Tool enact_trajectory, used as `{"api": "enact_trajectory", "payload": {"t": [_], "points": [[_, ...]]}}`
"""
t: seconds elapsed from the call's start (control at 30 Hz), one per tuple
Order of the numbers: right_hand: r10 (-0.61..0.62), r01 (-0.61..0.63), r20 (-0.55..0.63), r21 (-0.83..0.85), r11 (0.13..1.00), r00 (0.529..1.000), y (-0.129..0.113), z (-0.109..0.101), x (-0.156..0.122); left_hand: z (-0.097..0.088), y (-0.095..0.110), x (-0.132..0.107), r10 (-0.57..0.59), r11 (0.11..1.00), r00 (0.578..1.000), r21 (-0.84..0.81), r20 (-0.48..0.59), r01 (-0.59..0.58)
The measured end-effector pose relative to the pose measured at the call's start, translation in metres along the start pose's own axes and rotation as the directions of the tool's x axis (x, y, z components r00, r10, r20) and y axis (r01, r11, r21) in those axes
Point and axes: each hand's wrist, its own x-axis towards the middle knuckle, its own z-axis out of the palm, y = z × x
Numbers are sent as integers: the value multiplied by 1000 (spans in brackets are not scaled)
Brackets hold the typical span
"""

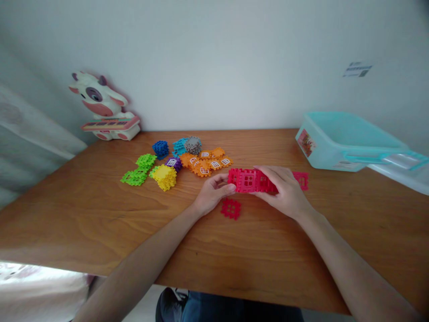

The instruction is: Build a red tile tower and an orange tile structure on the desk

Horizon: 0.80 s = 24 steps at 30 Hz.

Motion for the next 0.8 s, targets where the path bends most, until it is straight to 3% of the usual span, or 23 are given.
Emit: {"api": "enact_trajectory", "payload": {"t": [0.27, 0.4, 0.53, 0.6, 0.7, 0.8], "points": [[-57, 62, 73, -66, 996, 996, 0, 5, -2, 2, 6, -1, 21, 966, 1000, 257, -7, -19], [-12, 20, 133, -61, 998, 991, 6, -3, -3, -3, 7, 0, 48, 926, 998, 376, -30, -33], [60, -46, 117, -123, 991, 991, 26, -13, -6, -11, 9, 1, 100, 886, 995, 456, -11, -84], [90, -74, 103, -151, 986, 991, 39, -17, -9, -14, 11, 0, 148, 819, 989, 558, 23, -136], [166, -149, 83, -184, 972, 983, 57, -23, -15, -19, 16, -2, 214, 647, 976, 742, 48, -178], [257, -237, 144, -139, 961, 956, 70, -29, -22, -25, 21, -3, 212, 544, 974, 820, 75, -181]]}}
